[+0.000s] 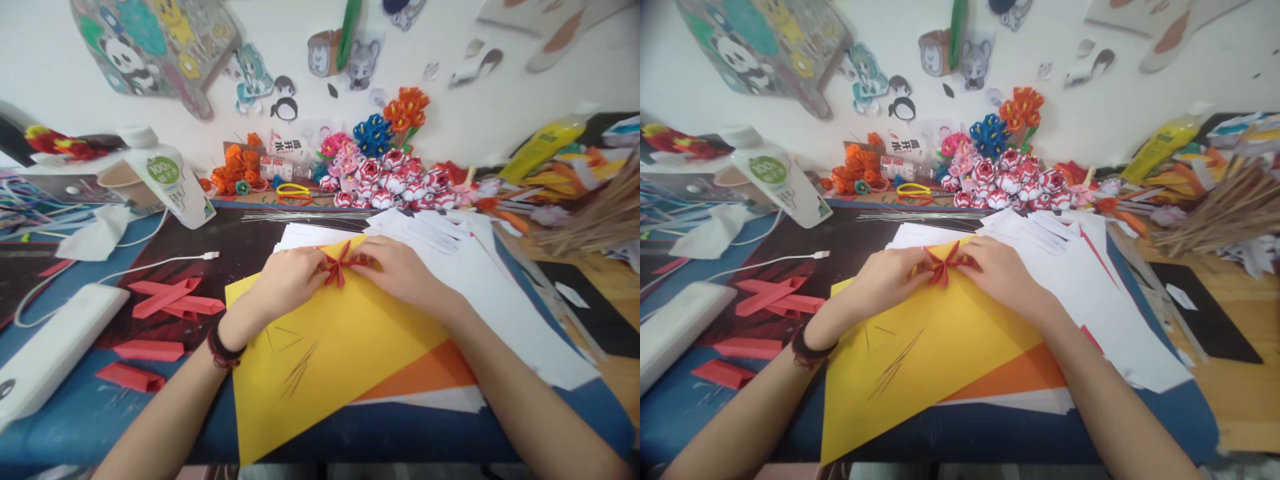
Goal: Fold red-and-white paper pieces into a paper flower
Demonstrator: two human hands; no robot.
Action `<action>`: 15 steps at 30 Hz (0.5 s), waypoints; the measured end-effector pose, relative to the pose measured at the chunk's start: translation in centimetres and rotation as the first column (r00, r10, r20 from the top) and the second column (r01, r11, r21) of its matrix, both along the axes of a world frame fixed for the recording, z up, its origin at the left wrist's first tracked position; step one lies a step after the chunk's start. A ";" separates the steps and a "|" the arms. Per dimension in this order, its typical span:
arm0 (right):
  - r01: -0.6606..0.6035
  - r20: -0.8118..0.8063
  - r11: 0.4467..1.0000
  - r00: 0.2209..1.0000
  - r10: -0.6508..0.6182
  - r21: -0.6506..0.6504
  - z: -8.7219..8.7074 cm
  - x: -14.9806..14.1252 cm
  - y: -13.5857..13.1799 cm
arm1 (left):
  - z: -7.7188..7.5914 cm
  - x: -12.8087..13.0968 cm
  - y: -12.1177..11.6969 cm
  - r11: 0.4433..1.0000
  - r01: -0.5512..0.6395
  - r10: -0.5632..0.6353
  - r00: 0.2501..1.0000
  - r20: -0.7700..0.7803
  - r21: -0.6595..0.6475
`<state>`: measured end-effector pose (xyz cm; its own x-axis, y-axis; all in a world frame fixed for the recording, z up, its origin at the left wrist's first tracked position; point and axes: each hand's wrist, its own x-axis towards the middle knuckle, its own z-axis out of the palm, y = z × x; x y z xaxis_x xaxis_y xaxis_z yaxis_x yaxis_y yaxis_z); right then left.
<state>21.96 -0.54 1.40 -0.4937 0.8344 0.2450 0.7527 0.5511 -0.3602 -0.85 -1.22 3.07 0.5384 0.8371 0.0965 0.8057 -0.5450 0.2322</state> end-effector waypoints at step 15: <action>0.137 -0.008 0.981 0.990 -0.139 -0.135 0.0 -1.8 -1.5 | -0.7 0.9 -0.4 0.990 0.008 0.002 0.997 -0.072 0.143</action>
<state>20.13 -2.05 1.39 -0.3679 0.9201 0.1345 0.8112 0.3883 -0.4373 0.09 -1.59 2.41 0.5508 0.8157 0.1768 0.8156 -0.5710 0.0933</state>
